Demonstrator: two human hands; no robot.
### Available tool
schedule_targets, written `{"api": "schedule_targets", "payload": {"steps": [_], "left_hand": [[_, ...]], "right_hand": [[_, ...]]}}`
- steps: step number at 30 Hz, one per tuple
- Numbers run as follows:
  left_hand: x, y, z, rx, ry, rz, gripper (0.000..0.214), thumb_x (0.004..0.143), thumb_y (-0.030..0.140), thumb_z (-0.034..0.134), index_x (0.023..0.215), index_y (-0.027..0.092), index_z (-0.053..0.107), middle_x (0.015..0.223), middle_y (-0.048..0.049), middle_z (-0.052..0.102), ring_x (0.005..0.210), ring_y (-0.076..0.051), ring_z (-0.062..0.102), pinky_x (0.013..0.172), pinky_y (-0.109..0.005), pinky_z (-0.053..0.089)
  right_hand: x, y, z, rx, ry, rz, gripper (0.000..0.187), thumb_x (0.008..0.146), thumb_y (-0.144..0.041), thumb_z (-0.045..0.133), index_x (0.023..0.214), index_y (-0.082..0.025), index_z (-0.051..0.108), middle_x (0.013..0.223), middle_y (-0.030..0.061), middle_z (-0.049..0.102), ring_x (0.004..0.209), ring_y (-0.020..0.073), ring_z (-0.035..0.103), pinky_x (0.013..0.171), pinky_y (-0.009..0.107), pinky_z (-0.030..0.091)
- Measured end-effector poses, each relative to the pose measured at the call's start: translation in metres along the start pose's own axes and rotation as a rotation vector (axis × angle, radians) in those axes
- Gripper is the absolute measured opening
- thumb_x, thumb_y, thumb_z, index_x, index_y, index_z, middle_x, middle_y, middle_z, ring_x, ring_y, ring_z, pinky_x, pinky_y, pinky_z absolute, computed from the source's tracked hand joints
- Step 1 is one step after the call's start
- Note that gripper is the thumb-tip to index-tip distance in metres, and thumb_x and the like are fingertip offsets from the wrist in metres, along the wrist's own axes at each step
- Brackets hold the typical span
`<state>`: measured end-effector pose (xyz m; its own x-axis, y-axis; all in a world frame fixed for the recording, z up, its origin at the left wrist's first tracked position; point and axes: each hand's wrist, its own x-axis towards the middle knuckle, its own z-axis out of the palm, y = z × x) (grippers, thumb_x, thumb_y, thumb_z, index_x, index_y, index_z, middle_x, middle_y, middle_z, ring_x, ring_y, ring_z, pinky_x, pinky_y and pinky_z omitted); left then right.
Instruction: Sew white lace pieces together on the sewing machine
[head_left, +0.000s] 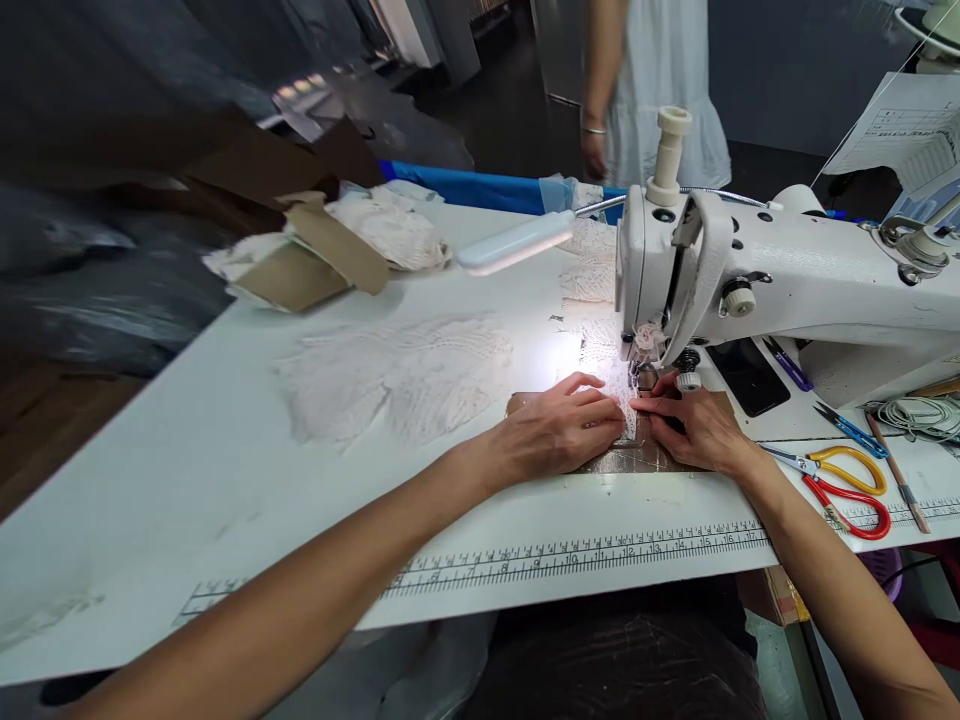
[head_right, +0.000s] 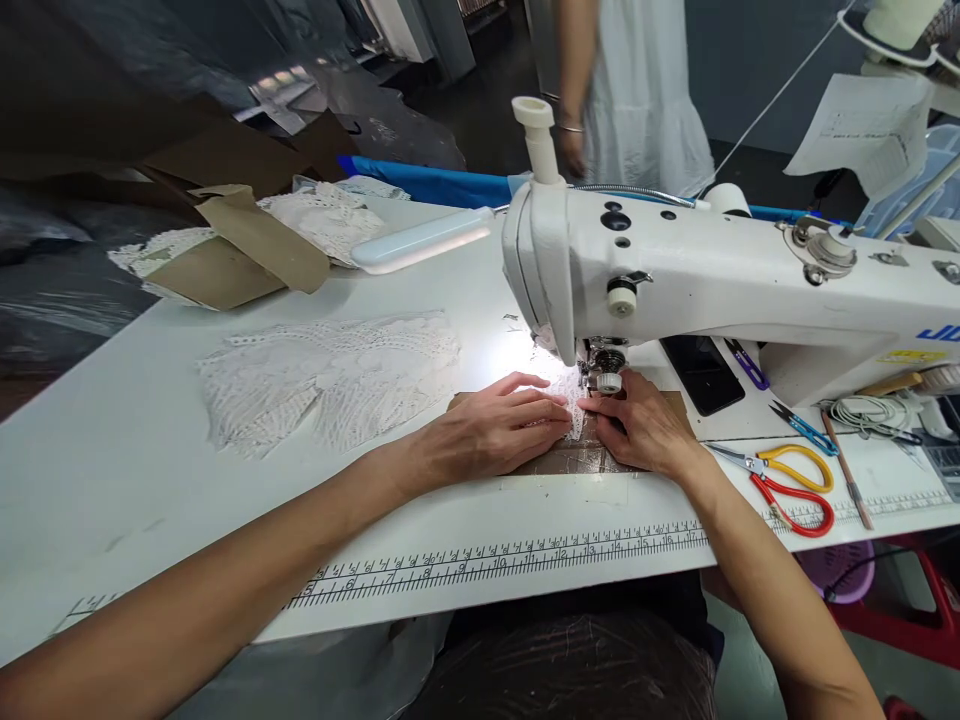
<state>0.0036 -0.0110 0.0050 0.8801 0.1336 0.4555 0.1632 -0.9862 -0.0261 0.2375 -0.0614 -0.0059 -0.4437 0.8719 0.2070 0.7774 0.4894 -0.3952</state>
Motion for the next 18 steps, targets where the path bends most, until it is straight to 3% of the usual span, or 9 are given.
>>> {"api": "schedule_targets", "payload": {"steps": [3, 7, 12, 18], "left_hand": [[0.002, 0.006, -0.005, 0.112, -0.053, 0.055, 0.028, 0.098, 0.005, 0.040, 0.089, 0.016, 0.064, 0.090, -0.0056, 0.070, 0.079, -0.017, 0.063, 0.083, -0.037, 0.049], [0.005, 0.010, -0.010, 0.158, -0.117, 0.058, 0.023, 0.094, 0.011, 0.044, 0.083, 0.013, 0.064, 0.082, -0.0073, 0.067, 0.068, -0.019, 0.057, 0.068, -0.035, 0.047], [0.008, 0.007, -0.014, 0.055, -0.182, 0.009, 0.018, 0.088, 0.019, 0.048, 0.084, 0.014, 0.064, 0.083, -0.0063, 0.065, 0.066, -0.018, 0.054, 0.070, -0.034, 0.046], [0.003, 0.003, -0.011, -0.012, -0.158, -0.054, 0.015, 0.089, 0.022, 0.050, 0.092, 0.015, 0.063, 0.092, -0.0082, 0.067, 0.073, -0.020, 0.056, 0.073, -0.036, 0.046]], "right_hand": [[-0.001, 0.000, 0.000, -0.047, 0.031, -0.047, 0.031, 0.091, -0.024, 0.058, 0.119, -0.027, 0.072, 0.106, 0.0105, 0.060, 0.099, 0.0220, 0.058, 0.085, 0.037, 0.054], [-0.002, -0.001, -0.002, -0.097, 0.067, -0.083, 0.027, 0.091, -0.025, 0.059, 0.114, -0.027, 0.074, 0.107, 0.0100, 0.060, 0.095, 0.0205, 0.059, 0.084, 0.035, 0.054], [-0.001, -0.004, -0.003, -0.130, 0.047, -0.075, 0.028, 0.093, -0.027, 0.058, 0.117, -0.027, 0.072, 0.110, 0.0106, 0.059, 0.094, 0.0209, 0.059, 0.082, 0.035, 0.054], [0.002, -0.010, -0.004, -0.199, -0.037, 0.019, 0.032, 0.095, -0.027, 0.054, 0.125, -0.028, 0.068, 0.112, 0.0116, 0.060, 0.095, 0.0229, 0.059, 0.080, 0.034, 0.054]]}}
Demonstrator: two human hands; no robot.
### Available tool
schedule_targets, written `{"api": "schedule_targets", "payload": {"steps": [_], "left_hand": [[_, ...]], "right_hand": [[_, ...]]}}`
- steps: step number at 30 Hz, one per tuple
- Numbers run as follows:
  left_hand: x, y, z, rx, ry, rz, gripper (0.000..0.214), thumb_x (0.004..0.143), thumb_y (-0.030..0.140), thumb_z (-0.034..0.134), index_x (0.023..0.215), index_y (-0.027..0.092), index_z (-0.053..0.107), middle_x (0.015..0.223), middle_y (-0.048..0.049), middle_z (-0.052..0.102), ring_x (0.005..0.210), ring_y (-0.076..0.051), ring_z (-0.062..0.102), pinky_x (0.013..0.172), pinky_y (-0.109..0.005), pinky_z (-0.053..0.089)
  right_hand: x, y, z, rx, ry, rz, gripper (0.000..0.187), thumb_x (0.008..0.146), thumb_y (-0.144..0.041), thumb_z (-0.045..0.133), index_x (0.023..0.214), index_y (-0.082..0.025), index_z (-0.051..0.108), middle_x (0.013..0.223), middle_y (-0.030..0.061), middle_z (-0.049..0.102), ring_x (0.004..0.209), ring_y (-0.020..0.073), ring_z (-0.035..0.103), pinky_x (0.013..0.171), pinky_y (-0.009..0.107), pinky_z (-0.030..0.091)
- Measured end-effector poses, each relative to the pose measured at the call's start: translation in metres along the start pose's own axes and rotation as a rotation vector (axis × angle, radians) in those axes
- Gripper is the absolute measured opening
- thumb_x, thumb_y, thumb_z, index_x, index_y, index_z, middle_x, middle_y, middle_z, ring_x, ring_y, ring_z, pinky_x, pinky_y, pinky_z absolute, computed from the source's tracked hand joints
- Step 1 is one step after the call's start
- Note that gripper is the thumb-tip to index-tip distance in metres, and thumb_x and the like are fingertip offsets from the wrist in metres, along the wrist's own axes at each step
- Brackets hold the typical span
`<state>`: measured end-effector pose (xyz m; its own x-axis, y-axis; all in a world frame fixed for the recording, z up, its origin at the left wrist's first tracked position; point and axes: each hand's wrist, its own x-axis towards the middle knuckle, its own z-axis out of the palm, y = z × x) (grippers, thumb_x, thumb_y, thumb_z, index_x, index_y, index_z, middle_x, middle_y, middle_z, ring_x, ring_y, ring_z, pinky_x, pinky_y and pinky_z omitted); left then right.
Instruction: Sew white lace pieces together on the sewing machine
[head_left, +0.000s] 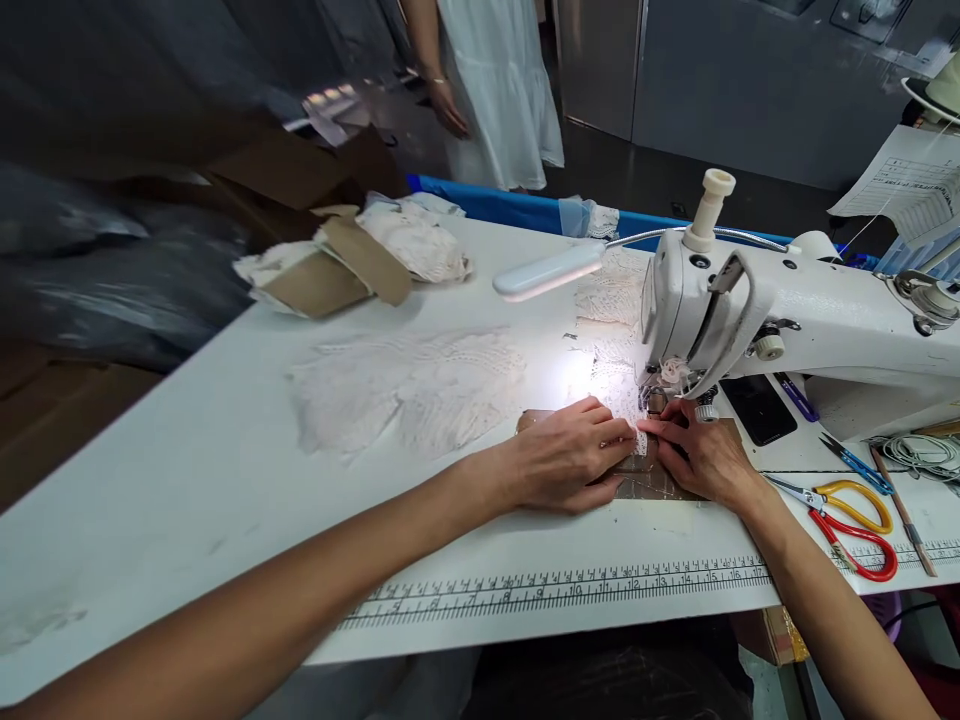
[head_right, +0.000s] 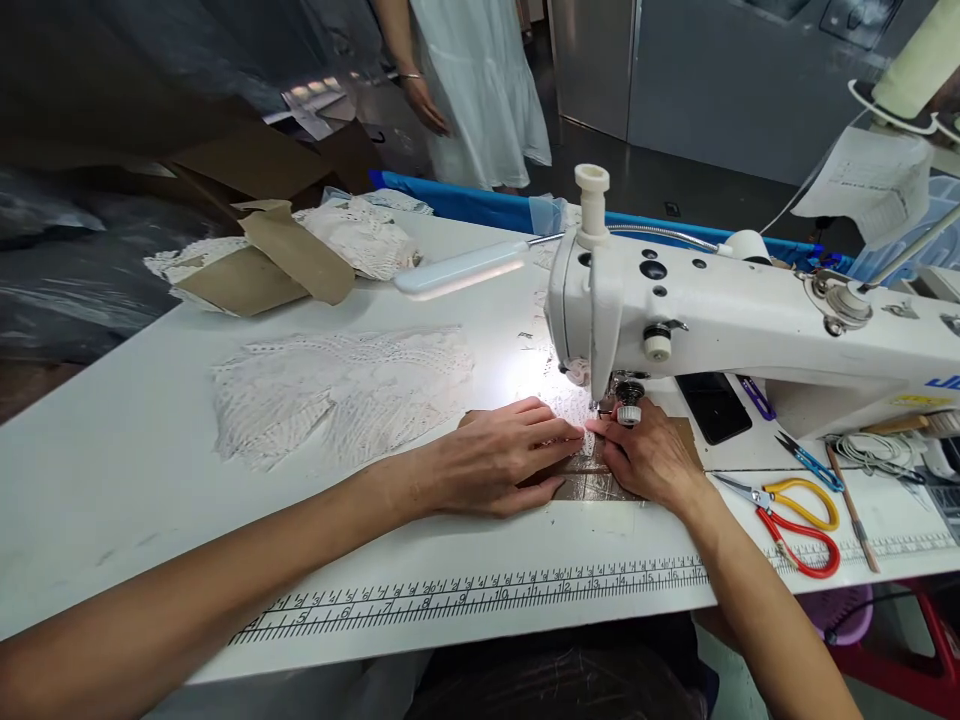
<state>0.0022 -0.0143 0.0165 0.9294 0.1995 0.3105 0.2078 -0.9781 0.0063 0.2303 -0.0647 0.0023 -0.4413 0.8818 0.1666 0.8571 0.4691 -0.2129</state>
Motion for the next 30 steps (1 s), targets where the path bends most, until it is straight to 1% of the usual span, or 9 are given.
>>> {"api": "schedule_targets", "payload": {"steps": [4, 7, 10, 14, 18, 24, 27, 30], "left_hand": [[-0.002, 0.001, 0.005, 0.026, 0.011, -0.028, 0.019, 0.090, 0.024, 0.048, 0.097, 0.014, 0.062, 0.096, -0.0089, 0.067, 0.077, -0.021, 0.058, 0.075, -0.038, 0.047], [-0.002, 0.002, 0.006, 0.040, 0.030, -0.031, 0.020, 0.090, 0.024, 0.049, 0.099, 0.012, 0.062, 0.097, -0.0091, 0.066, 0.077, -0.022, 0.058, 0.075, -0.039, 0.047], [-0.002, 0.002, 0.005, 0.029, 0.034, -0.040, 0.023, 0.090, 0.024, 0.049, 0.103, 0.011, 0.061, 0.100, -0.0105, 0.065, 0.079, -0.023, 0.058, 0.076, -0.040, 0.047], [-0.004, 0.001, 0.005, -0.008, 0.006, -0.060, 0.030, 0.092, 0.030, 0.046, 0.110, 0.011, 0.060, 0.106, -0.0132, 0.063, 0.082, -0.024, 0.058, 0.078, -0.042, 0.047], [-0.004, -0.003, 0.005, -0.034, 0.007, -0.072, 0.038, 0.093, 0.037, 0.045, 0.117, 0.010, 0.057, 0.110, -0.0146, 0.062, 0.086, -0.026, 0.058, 0.080, -0.043, 0.047], [-0.005, -0.007, 0.006, -0.027, -0.027, -0.097, 0.039, 0.090, 0.041, 0.048, 0.116, 0.013, 0.057, 0.113, -0.0136, 0.063, 0.093, -0.026, 0.059, 0.083, -0.042, 0.046], [-0.005, -0.009, 0.007, -0.027, -0.027, -0.109, 0.042, 0.089, 0.044, 0.050, 0.117, 0.013, 0.057, 0.116, -0.0141, 0.062, 0.094, -0.026, 0.059, 0.084, -0.042, 0.046], [-0.004, -0.012, 0.007, -0.028, -0.019, -0.111, 0.045, 0.088, 0.046, 0.052, 0.117, 0.013, 0.057, 0.119, -0.0151, 0.062, 0.097, -0.027, 0.059, 0.085, -0.042, 0.045]], "right_hand": [[0.004, -0.004, 0.001, -0.034, -0.038, 0.060, 0.036, 0.096, -0.028, 0.052, 0.130, -0.028, 0.063, 0.111, 0.0122, 0.061, 0.094, 0.0243, 0.059, 0.074, 0.033, 0.055], [0.005, -0.006, 0.002, -0.047, -0.047, 0.077, 0.038, 0.096, -0.029, 0.052, 0.133, -0.028, 0.061, 0.113, 0.0120, 0.061, 0.091, 0.0244, 0.058, 0.070, 0.033, 0.054], [0.002, -0.005, 0.002, -0.022, -0.033, 0.053, 0.039, 0.097, -0.027, 0.049, 0.134, -0.029, 0.060, 0.113, 0.0120, 0.060, 0.089, 0.0242, 0.058, 0.071, 0.034, 0.055], [-0.003, -0.004, 0.001, 0.043, -0.006, 0.009, 0.041, 0.098, -0.026, 0.048, 0.137, -0.033, 0.057, 0.113, 0.0107, 0.058, 0.090, 0.0232, 0.057, 0.074, 0.035, 0.055], [-0.004, -0.003, 0.002, 0.050, -0.003, 0.029, 0.042, 0.098, -0.028, 0.047, 0.139, -0.031, 0.056, 0.114, 0.0111, 0.059, 0.090, 0.0237, 0.057, 0.073, 0.036, 0.056], [-0.006, -0.001, 0.003, 0.065, -0.026, 0.009, 0.037, 0.098, -0.032, 0.048, 0.132, -0.027, 0.063, 0.110, 0.0128, 0.061, 0.091, 0.0250, 0.057, 0.073, 0.037, 0.056], [-0.006, -0.002, 0.004, 0.062, -0.028, 0.031, 0.038, 0.097, -0.029, 0.050, 0.133, -0.028, 0.062, 0.108, 0.0127, 0.061, 0.094, 0.0264, 0.058, 0.071, 0.036, 0.056], [-0.005, -0.003, 0.006, 0.045, -0.033, 0.061, 0.041, 0.095, -0.024, 0.050, 0.135, -0.030, 0.059, 0.111, 0.0127, 0.060, 0.094, 0.0267, 0.058, 0.069, 0.036, 0.056]]}}
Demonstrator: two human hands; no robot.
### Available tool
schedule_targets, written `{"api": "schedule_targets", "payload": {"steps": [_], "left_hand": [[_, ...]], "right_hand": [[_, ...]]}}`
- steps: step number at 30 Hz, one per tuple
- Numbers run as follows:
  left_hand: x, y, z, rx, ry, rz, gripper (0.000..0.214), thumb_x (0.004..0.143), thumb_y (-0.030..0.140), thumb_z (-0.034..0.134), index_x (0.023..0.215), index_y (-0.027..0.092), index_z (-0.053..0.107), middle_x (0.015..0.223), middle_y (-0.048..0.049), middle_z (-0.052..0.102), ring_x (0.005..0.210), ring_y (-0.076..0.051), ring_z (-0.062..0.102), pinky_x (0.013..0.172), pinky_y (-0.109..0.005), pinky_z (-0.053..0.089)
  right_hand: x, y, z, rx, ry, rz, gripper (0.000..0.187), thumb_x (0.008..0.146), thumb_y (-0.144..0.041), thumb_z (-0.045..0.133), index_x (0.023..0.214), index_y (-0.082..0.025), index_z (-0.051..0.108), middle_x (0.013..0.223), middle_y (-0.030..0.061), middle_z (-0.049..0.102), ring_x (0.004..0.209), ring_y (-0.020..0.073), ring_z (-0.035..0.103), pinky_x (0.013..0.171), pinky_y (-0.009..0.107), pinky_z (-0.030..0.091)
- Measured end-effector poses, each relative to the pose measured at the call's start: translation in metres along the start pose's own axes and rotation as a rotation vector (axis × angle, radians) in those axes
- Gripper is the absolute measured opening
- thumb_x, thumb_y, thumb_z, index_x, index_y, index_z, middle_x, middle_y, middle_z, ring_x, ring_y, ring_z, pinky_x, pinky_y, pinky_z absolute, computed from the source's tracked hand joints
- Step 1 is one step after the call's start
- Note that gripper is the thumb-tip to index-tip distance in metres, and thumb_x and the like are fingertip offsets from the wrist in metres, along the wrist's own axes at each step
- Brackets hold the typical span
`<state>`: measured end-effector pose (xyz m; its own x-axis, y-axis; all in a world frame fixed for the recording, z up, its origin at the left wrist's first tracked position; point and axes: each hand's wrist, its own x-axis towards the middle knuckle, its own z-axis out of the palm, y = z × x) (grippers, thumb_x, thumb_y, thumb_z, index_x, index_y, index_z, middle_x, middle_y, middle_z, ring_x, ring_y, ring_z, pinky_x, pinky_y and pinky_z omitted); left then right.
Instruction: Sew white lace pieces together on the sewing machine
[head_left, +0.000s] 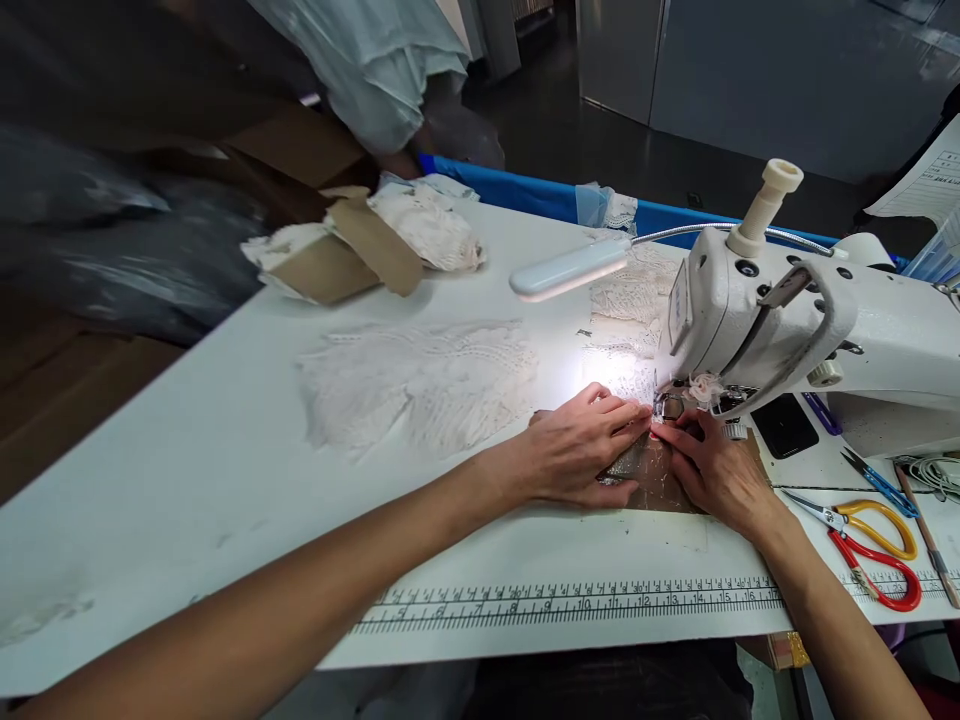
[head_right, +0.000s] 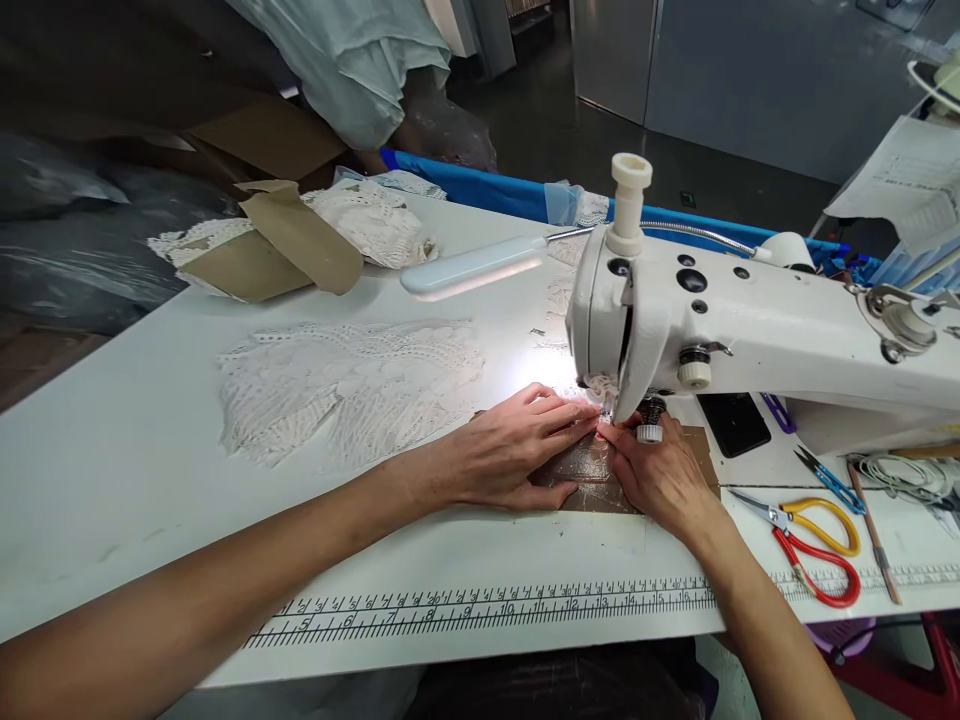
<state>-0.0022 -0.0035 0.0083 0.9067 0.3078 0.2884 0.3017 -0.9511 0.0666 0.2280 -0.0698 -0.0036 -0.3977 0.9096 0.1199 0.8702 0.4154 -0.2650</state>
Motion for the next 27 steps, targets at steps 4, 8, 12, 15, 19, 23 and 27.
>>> {"api": "schedule_targets", "payload": {"steps": [4, 8, 12, 15, 19, 23, 27], "left_hand": [[0.002, -0.002, -0.001, -0.014, -0.018, -0.008, 0.046, 0.086, 0.047, 0.055, 0.114, 0.011, 0.058, 0.116, -0.0147, 0.063, 0.099, -0.027, 0.059, 0.087, -0.042, 0.045], [0.005, -0.003, -0.002, -0.013, -0.032, -0.019, 0.048, 0.084, 0.049, 0.055, 0.113, 0.010, 0.058, 0.110, -0.0131, 0.063, 0.093, -0.025, 0.059, 0.085, -0.041, 0.044], [0.008, -0.003, -0.004, 0.014, -0.045, -0.029, 0.051, 0.085, 0.051, 0.052, 0.113, 0.009, 0.058, 0.108, -0.0125, 0.063, 0.089, -0.024, 0.057, 0.083, -0.040, 0.043], [0.008, -0.004, -0.006, 0.022, -0.040, -0.029, 0.050, 0.085, 0.051, 0.051, 0.109, 0.008, 0.059, 0.104, -0.0122, 0.063, 0.088, -0.023, 0.057, 0.081, -0.039, 0.043], [0.009, -0.007, -0.008, 0.021, -0.043, -0.034, 0.046, 0.087, 0.051, 0.050, 0.105, 0.010, 0.061, 0.101, -0.0109, 0.064, 0.087, -0.023, 0.057, 0.082, -0.039, 0.043], [0.009, -0.010, -0.007, 0.026, -0.047, -0.022, 0.045, 0.087, 0.050, 0.051, 0.104, 0.010, 0.061, 0.100, -0.0109, 0.064, 0.088, -0.024, 0.057, 0.081, -0.039, 0.043], [0.008, -0.010, -0.005, 0.030, -0.042, -0.030, 0.044, 0.087, 0.050, 0.050, 0.105, 0.011, 0.061, 0.101, -0.0108, 0.064, 0.089, -0.024, 0.057, 0.083, -0.039, 0.043]], "right_hand": [[0.000, -0.002, 0.001, 0.015, 0.021, 0.015, 0.042, 0.094, -0.024, 0.052, 0.135, -0.027, 0.059, 0.112, 0.0128, 0.060, 0.095, 0.0266, 0.060, 0.071, 0.036, 0.057], [-0.003, -0.003, -0.005, 0.148, 0.055, 0.020, 0.038, 0.098, -0.026, 0.048, 0.134, -0.026, 0.061, 0.114, 0.0122, 0.060, 0.098, 0.0240, 0.061, 0.083, 0.039, 0.057], [-0.005, -0.003, -0.018, 0.303, 0.032, 0.110, 0.034, 0.100, -0.032, 0.045, 0.125, -0.024, 0.066, 0.113, 0.0099, 0.061, 0.101, 0.0199, 0.064, 0.093, 0.037, 0.054], [-0.002, -0.002, -0.027, 0.360, 0.023, 0.148, 0.034, 0.099, -0.037, 0.043, 0.112, -0.020, 0.070, 0.108, 0.0101, 0.064, 0.099, 0.0210, 0.065, 0.090, 0.035, 0.054], [0.004, 0.004, -0.029, 0.478, 0.021, 0.173, 0.039, 0.100, -0.043, 0.037, 0.095, -0.019, 0.068, 0.098, 0.0080, 0.067, 0.094, 0.0210, 0.065, 0.084, 0.033, 0.053], [0.009, 0.013, -0.021, 0.543, 0.066, 0.309, 0.047, 0.101, -0.048, 0.032, 0.083, -0.018, 0.063, 0.081, 0.0068, 0.066, 0.085, 0.0219, 0.064, 0.080, 0.035, 0.053], [0.010, 0.011, -0.017, 0.500, 0.115, 0.329, 0.048, 0.099, -0.052, 0.034, 0.082, -0.017, 0.064, 0.085, 0.0090, 0.066, 0.088, 0.0236, 0.064, 0.080, 0.036, 0.054]]}}
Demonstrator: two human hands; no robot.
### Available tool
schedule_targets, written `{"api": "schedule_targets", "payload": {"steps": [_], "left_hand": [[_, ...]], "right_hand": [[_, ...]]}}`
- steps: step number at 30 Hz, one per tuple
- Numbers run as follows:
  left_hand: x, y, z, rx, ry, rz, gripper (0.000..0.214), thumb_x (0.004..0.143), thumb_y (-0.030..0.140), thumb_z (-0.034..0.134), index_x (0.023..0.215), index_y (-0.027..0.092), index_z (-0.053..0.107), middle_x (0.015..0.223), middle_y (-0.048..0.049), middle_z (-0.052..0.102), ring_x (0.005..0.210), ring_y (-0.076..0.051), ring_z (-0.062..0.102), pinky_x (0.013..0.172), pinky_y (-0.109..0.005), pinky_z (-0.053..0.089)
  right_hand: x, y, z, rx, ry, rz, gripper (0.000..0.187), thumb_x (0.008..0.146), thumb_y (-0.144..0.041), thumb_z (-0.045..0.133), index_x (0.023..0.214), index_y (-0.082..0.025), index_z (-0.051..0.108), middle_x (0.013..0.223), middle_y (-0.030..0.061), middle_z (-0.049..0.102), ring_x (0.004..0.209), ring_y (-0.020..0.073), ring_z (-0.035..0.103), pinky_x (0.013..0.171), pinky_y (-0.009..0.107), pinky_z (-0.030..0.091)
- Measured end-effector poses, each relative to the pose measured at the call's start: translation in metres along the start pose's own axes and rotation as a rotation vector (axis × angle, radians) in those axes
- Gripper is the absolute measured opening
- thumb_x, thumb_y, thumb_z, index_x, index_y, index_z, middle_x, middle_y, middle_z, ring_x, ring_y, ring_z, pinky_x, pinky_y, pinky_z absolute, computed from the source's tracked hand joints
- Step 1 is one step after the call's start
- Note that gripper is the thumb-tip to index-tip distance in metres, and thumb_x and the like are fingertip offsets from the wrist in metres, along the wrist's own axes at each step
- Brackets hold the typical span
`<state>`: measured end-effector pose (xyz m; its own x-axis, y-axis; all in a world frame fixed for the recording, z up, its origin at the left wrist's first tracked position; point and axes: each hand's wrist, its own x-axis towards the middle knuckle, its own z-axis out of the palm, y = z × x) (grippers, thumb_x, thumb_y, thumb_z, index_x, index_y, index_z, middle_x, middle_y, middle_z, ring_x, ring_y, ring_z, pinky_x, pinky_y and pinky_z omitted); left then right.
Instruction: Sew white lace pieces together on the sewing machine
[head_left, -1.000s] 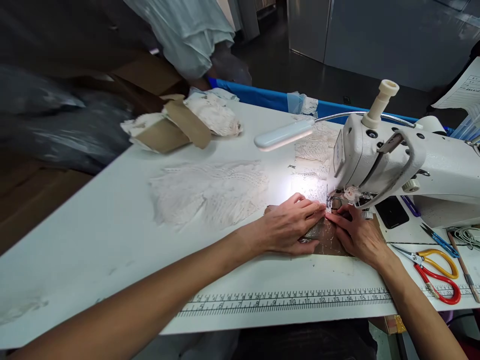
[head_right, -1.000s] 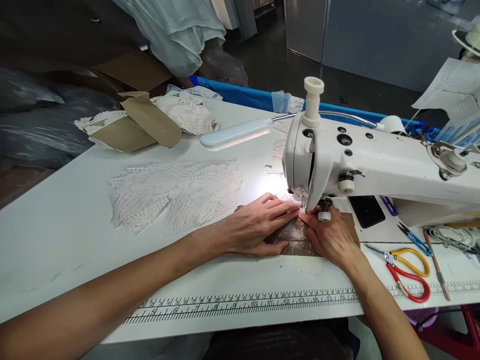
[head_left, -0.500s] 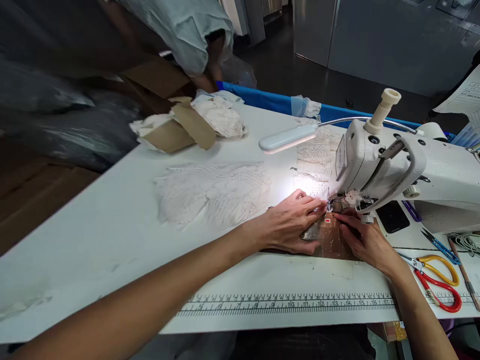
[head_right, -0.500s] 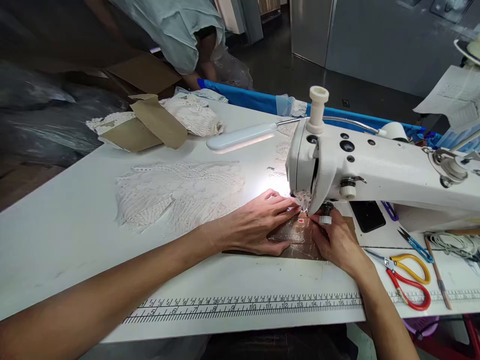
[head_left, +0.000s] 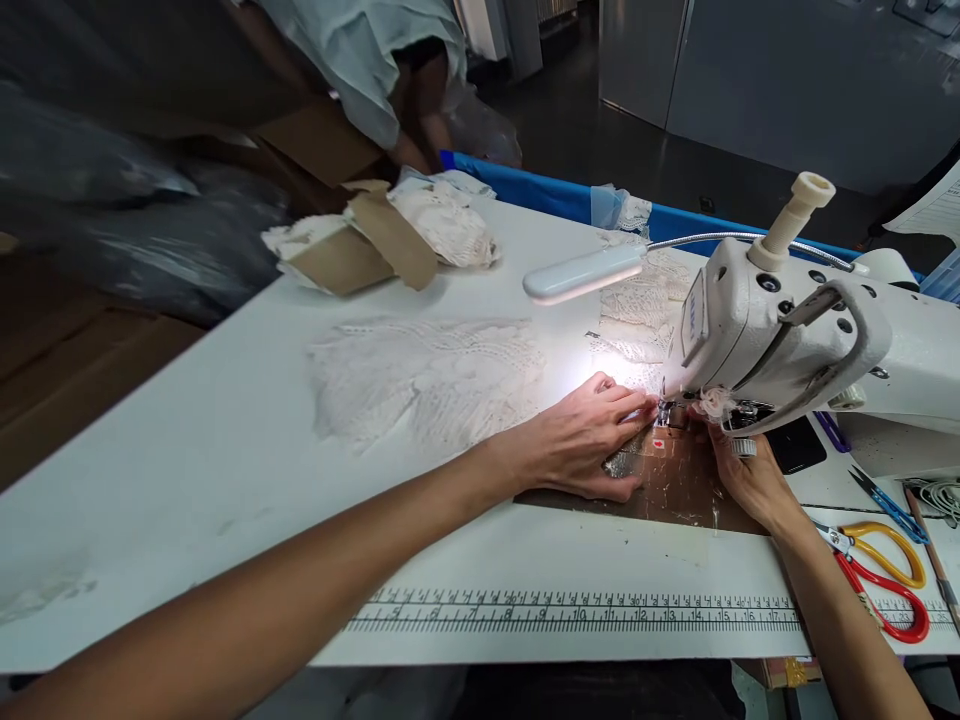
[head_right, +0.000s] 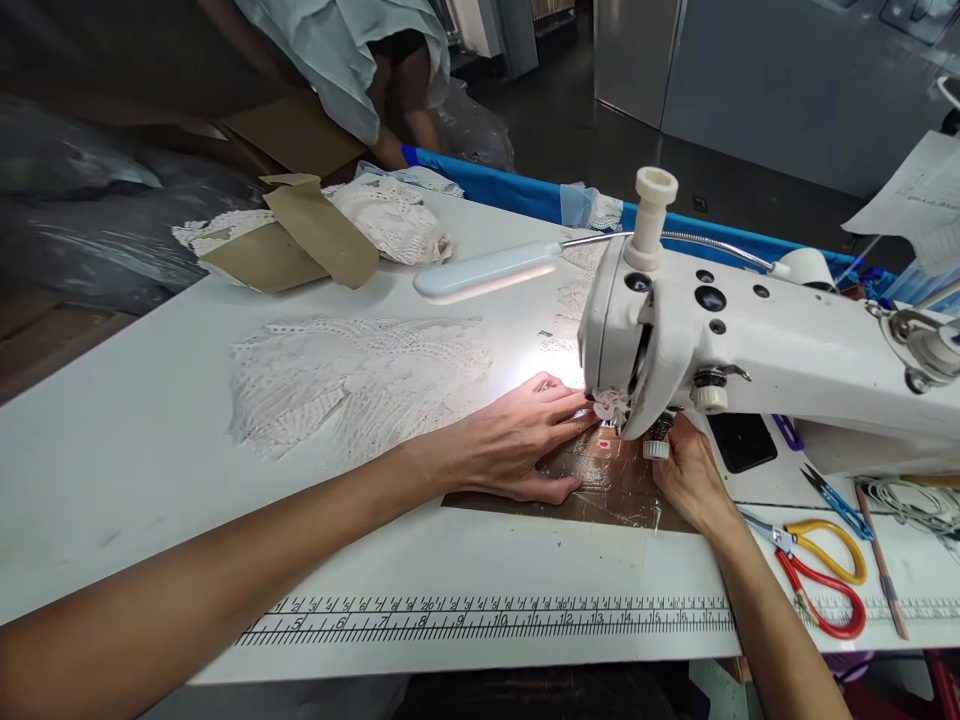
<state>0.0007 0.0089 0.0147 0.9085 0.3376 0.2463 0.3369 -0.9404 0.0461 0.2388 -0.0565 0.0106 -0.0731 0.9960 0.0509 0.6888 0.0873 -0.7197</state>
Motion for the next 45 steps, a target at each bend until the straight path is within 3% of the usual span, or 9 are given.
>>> {"api": "schedule_targets", "payload": {"steps": [9, 18, 25, 30, 36, 39, 42, 44, 45], "left_hand": [[-0.001, -0.005, 0.005, -0.052, -0.013, -0.057, 0.057, 0.086, 0.056, 0.053, 0.122, 0.012, 0.056, 0.108, -0.0128, 0.062, 0.100, -0.027, 0.058, 0.092, -0.040, 0.039], [-0.001, 0.001, 0.006, 0.006, 0.112, -0.226, 0.042, 0.099, 0.041, 0.041, 0.126, 0.010, 0.050, 0.136, -0.0236, 0.049, 0.125, -0.036, 0.048, 0.100, -0.050, 0.034], [0.047, -0.049, 0.003, -0.001, -0.074, -0.378, 0.036, 0.095, 0.036, 0.050, 0.115, 0.007, 0.058, 0.112, -0.0213, 0.065, 0.104, -0.036, 0.062, 0.102, -0.059, 0.034], [0.061, -0.072, 0.008, -0.024, -0.044, -0.396, 0.045, 0.094, 0.036, 0.056, 0.132, 0.012, 0.051, 0.140, -0.0199, 0.053, 0.126, -0.034, 0.052, 0.108, -0.053, 0.034], [0.014, -0.052, 0.005, -0.015, 0.046, -0.371, 0.043, 0.094, 0.034, 0.058, 0.132, 0.014, 0.051, 0.139, -0.0182, 0.055, 0.125, -0.029, 0.053, 0.103, -0.044, 0.037], [-0.023, -0.040, -0.004, 0.052, 0.151, -0.444, 0.029, 0.093, 0.034, 0.061, 0.115, 0.015, 0.059, 0.123, -0.0139, 0.064, 0.109, -0.027, 0.060, 0.094, -0.041, 0.040], [-0.061, -0.031, -0.013, 0.121, 0.231, -0.629, 0.024, 0.095, 0.036, 0.057, 0.103, 0.013, 0.060, 0.108, -0.0129, 0.065, 0.097, -0.027, 0.060, 0.085, -0.042, 0.042], [-0.082, -0.028, -0.018, 0.094, 0.260, -0.775, 0.028, 0.092, 0.040, 0.059, 0.096, 0.013, 0.059, 0.100, -0.0110, 0.063, 0.090, -0.027, 0.059, 0.080, -0.041, 0.044], [-0.090, -0.027, -0.019, 0.049, 0.270, -0.840, 0.028, 0.090, 0.042, 0.062, 0.092, 0.014, 0.059, 0.097, -0.0091, 0.061, 0.087, -0.025, 0.058, 0.078, -0.040, 0.045]], "right_hand": [[-0.011, 0.000, 0.010, -0.131, 0.063, -0.132, 0.041, 0.097, -0.048, 0.042, 0.113, -0.018, 0.064, 0.105, 0.0117, 0.066, 0.095, 0.0236, 0.065, 0.086, 0.039, 0.056], [-0.018, 0.015, 0.028, -0.447, 0.213, -0.308, 0.037, 0.100, -0.037, 0.038, 0.115, -0.019, 0.067, 0.115, 0.0144, 0.064, 0.107, 0.0274, 0.062, 0.092, 0.043, 0.056], [-0.014, 0.035, 0.038, -0.577, 0.291, -0.457, 0.041, 0.100, -0.036, 0.036, 0.109, -0.017, 0.070, 0.106, 0.0168, 0.067, 0.080, 0.0249, 0.069, 0.065, 0.037, 0.060], [-0.009, 0.047, 0.035, -0.542, 0.282, -0.503, 0.041, 0.099, -0.038, 0.038, 0.110, -0.018, 0.072, 0.102, 0.0163, 0.068, 0.076, 0.0235, 0.070, 0.060, 0.034, 0.061], [-0.005, 0.050, 0.027, -0.389, 0.244, -0.546, 0.041, 0.099, -0.042, 0.040, 0.111, -0.021, 0.073, 0.101, 0.0149, 0.069, 0.066, 0.0234, 0.071, 0.055, 0.035, 0.061], [-0.009, 0.014, 0.020, -0.269, 0.230, -0.605, 0.039, 0.099, -0.043, 0.043, 0.090, -0.022, 0.074, 0.088, 0.0115, 0.071, 0.061, 0.0202, 0.069, 0.053, 0.030, 0.059], [-0.022, -0.035, 0.016, -0.076, -0.050, -0.646, 0.044, 0.101, -0.031, 0.042, 0.064, -0.021, 0.062, 0.075, 0.0061, 0.067, 0.060, 0.0127, 0.065, 0.055, 0.019, 0.055], [-0.036, -0.059, 0.013, 0.012, -0.160, -0.758, 0.039, 0.101, -0.027, 0.043, 0.070, -0.021, 0.065, 0.073, 0.0050, 0.067, 0.064, 0.0130, 0.066, 0.059, 0.020, 0.055], [-0.043, -0.064, 0.010, 0.059, -0.075, -0.805, 0.037, 0.100, -0.029, 0.044, 0.070, -0.023, 0.065, 0.071, 0.0050, 0.067, 0.062, 0.0143, 0.065, 0.060, 0.023, 0.056]]}}
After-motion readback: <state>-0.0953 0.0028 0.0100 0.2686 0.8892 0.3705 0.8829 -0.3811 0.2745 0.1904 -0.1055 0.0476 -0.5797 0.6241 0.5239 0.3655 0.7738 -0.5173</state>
